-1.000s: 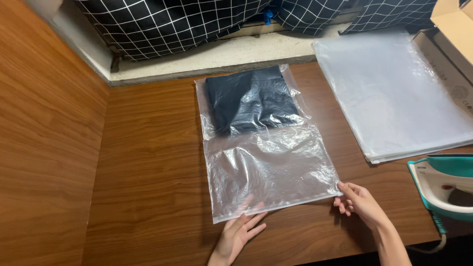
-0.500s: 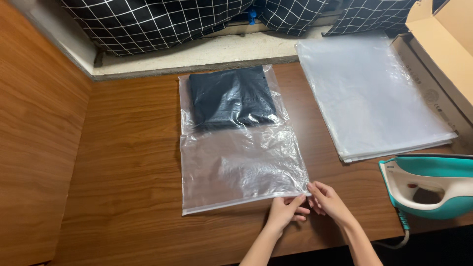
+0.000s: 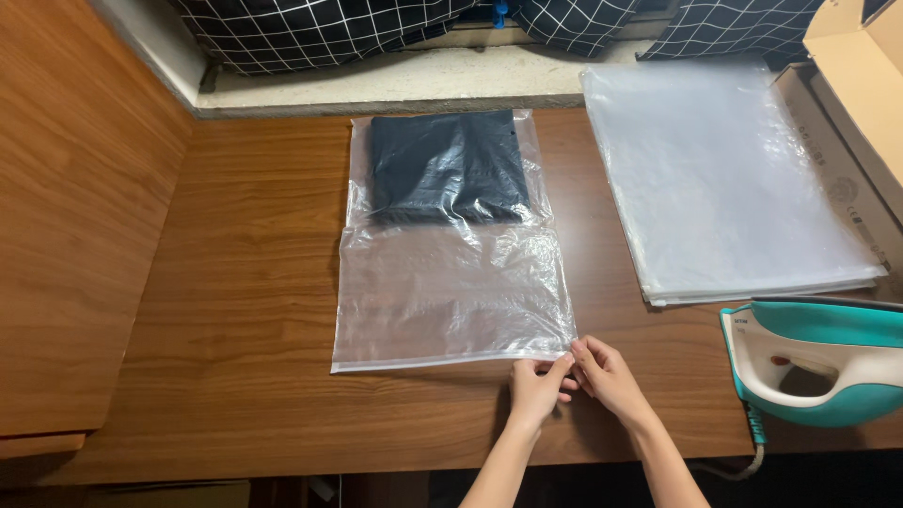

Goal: The person removes a black t-shirt from a hanger and places it on a rack. They then move a cardboard box to a table, open it, and remove a plastic-wrapped t-shirt. The person unwraps the t-shirt, unfolds it, and smooths it out on the table.

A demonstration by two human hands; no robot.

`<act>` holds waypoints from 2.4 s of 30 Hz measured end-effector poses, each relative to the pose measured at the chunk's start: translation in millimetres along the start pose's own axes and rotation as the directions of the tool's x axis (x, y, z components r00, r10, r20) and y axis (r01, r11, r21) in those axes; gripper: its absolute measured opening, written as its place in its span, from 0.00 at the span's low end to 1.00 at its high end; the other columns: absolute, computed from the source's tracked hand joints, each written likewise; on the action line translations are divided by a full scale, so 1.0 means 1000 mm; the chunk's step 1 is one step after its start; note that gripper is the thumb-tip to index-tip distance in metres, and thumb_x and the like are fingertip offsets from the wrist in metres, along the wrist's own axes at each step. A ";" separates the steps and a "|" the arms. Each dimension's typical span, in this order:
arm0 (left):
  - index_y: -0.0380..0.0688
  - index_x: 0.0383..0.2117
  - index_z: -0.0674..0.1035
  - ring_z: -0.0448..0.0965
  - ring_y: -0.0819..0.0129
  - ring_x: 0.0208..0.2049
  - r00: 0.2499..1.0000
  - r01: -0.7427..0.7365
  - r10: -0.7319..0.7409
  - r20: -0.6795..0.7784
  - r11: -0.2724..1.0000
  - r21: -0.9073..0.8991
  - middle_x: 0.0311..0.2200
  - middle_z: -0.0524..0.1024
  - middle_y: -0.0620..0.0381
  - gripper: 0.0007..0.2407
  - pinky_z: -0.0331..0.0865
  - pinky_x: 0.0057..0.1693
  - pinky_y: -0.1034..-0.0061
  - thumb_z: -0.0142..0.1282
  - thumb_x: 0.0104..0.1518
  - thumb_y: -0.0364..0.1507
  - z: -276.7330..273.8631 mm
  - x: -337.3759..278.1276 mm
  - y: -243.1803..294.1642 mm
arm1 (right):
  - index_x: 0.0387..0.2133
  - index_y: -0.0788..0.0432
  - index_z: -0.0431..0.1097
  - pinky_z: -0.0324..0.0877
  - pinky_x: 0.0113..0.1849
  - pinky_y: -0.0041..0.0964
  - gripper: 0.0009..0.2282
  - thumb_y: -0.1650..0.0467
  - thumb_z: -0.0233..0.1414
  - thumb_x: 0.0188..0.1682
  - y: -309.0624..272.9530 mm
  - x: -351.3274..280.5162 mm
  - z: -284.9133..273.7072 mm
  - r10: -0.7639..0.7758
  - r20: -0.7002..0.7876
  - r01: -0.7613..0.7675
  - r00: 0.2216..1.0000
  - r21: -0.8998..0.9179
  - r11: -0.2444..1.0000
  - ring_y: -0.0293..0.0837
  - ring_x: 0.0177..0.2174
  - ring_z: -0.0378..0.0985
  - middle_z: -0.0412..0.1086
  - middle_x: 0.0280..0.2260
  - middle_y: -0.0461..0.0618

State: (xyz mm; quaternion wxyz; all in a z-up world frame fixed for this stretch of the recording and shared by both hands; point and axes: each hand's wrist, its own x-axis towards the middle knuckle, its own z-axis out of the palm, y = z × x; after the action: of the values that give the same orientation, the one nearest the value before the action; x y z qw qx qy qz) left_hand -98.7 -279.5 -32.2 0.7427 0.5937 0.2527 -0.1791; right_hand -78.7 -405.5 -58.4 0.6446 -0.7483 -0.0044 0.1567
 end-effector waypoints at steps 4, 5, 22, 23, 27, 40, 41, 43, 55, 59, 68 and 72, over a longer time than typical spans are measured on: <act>0.36 0.26 0.78 0.78 0.76 0.20 0.999 -0.005 0.002 -0.053 0.999 -0.054 0.21 0.77 0.56 0.08 0.71 0.23 0.88 0.55 0.47 0.30 0.002 0.001 -0.009 | 0.13 0.57 0.55 0.51 0.17 0.26 0.15 0.64 0.42 0.48 -0.004 -0.003 0.002 0.011 -0.005 -0.011 1.000 -0.011 1.000 0.33 0.12 0.51 0.51 0.09 0.42; 0.36 0.25 0.77 0.78 0.75 0.21 0.997 -0.012 0.008 -0.071 0.998 -0.063 0.21 0.77 0.55 0.08 0.70 0.22 0.88 0.55 0.47 0.30 0.002 0.000 -0.009 | 0.13 0.57 0.55 0.49 0.16 0.25 0.15 0.64 0.41 0.48 0.000 -0.001 0.001 -0.001 0.001 0.001 1.000 0.007 1.000 0.33 0.11 0.50 0.51 0.09 0.43; 0.36 0.20 0.73 0.79 0.70 0.20 0.930 -0.179 0.107 -0.350 0.967 -0.180 0.18 0.76 0.50 0.09 0.67 0.21 0.86 0.53 0.49 0.31 -0.058 -0.006 -0.019 | 0.14 0.55 0.53 0.47 0.17 0.26 0.15 0.63 0.41 0.48 -0.005 -0.008 0.000 -0.016 -0.032 0.017 0.999 0.015 1.000 0.35 0.12 0.51 0.53 0.11 0.43; 0.36 0.20 0.73 0.79 0.70 0.21 0.916 -0.211 0.134 -0.378 0.962 -0.171 0.19 0.75 0.50 0.09 0.68 0.20 0.85 0.53 0.49 0.31 -0.062 -0.005 -0.021 | 0.14 0.55 0.53 0.48 0.18 0.26 0.15 0.63 0.41 0.48 -0.006 -0.008 0.000 -0.023 -0.027 0.023 0.999 0.001 1.000 0.35 0.12 0.52 0.53 0.11 0.43; 0.41 0.18 0.71 0.72 0.69 0.10 0.895 -0.160 0.107 -0.433 0.983 -0.086 0.20 0.79 0.48 0.11 0.57 0.20 0.86 0.50 0.50 0.35 -0.076 -0.012 -0.018 | 0.14 0.55 0.53 0.48 0.17 0.25 0.15 0.63 0.42 0.47 -0.003 -0.008 -0.001 -0.039 -0.016 0.040 0.999 0.011 0.999 0.34 0.12 0.51 0.51 0.11 0.43; 0.31 0.27 0.72 0.78 0.66 0.23 0.776 -0.307 0.112 -0.621 0.927 -0.216 0.25 0.74 0.46 0.11 0.69 0.22 0.84 0.46 0.54 0.31 -0.144 -0.006 -0.017 | 0.14 0.55 0.54 0.49 0.13 0.27 0.14 0.64 0.42 0.47 -0.001 -0.008 -0.004 -0.011 -0.020 0.012 1.000 0.046 0.999 0.34 0.10 0.52 0.54 0.11 0.44; 0.31 0.29 0.70 0.78 0.65 0.23 0.740 -0.337 0.117 -0.662 0.916 -0.216 0.25 0.74 0.45 0.10 0.69 0.22 0.84 0.43 0.56 0.30 -0.155 -0.004 -0.018 | 0.15 0.56 0.56 0.51 0.10 0.27 0.13 0.64 0.43 0.47 0.000 -0.007 -0.006 0.015 -0.037 -0.012 0.999 0.074 0.997 0.35 0.10 0.53 0.55 0.11 0.44; 0.31 0.30 0.69 0.78 0.64 0.22 0.700 -0.368 0.118 -0.704 0.905 -0.215 0.24 0.74 0.43 0.10 0.69 0.22 0.83 0.41 0.58 0.30 -0.181 0.005 -0.025 | 0.16 0.56 0.57 0.53 0.08 0.27 0.13 0.63 0.43 0.47 0.005 -0.005 -0.010 0.041 -0.050 -0.036 0.998 0.101 0.994 0.35 0.09 0.54 0.56 0.12 0.45; 0.23 0.34 0.71 0.77 0.48 0.28 0.854 -0.170 -0.026 -0.519 0.929 -0.327 0.31 0.74 0.33 0.27 0.73 0.33 0.68 0.32 0.55 0.45 -0.185 -0.039 0.018 | 0.43 0.70 0.55 0.68 0.41 0.44 0.21 0.75 0.51 0.34 -0.052 -0.002 0.012 0.454 -0.015 -0.423 0.891 0.337 0.841 0.55 0.33 0.71 0.64 0.35 0.63; 0.24 0.34 0.74 0.78 0.50 0.29 0.962 0.095 -0.139 -0.236 0.978 -0.186 0.32 0.75 0.34 0.28 0.74 0.35 0.69 0.37 0.50 0.47 -0.155 -0.045 0.019 | 0.23 0.71 0.66 0.73 0.35 0.41 0.08 0.73 0.53 0.38 -0.032 0.005 0.018 0.366 0.044 -0.368 0.930 0.181 0.912 0.54 0.30 0.76 0.69 0.25 0.62; 0.26 0.41 0.70 0.77 0.51 0.34 0.990 0.012 -0.060 -0.127 0.937 -0.348 0.36 0.74 0.34 0.26 0.74 0.37 0.70 0.41 0.49 0.43 -0.111 -0.034 0.022 | 0.27 0.72 0.65 0.72 0.28 0.38 0.15 0.66 0.49 0.41 -0.041 -0.002 0.039 0.405 0.010 -0.399 0.914 0.194 0.896 0.55 0.25 0.75 0.69 0.24 0.69; 0.36 0.54 0.55 0.74 0.49 0.42 0.983 -0.049 -0.043 -0.180 0.877 -0.479 0.49 0.62 0.32 0.36 0.73 0.42 0.67 0.49 0.39 0.45 -0.106 -0.015 0.023 | 0.33 0.69 0.67 0.71 0.27 0.35 0.15 0.68 0.51 0.39 -0.052 -0.007 0.048 0.419 0.108 -0.428 0.902 0.087 0.900 0.53 0.25 0.76 0.72 0.25 0.69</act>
State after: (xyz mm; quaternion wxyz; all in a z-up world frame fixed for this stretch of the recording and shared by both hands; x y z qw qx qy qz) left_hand -115.1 -172.0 -22.4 0.8404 0.4050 0.3560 -0.0536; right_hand -87.0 -352.2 -12.3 0.6339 -0.6877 0.1389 0.3254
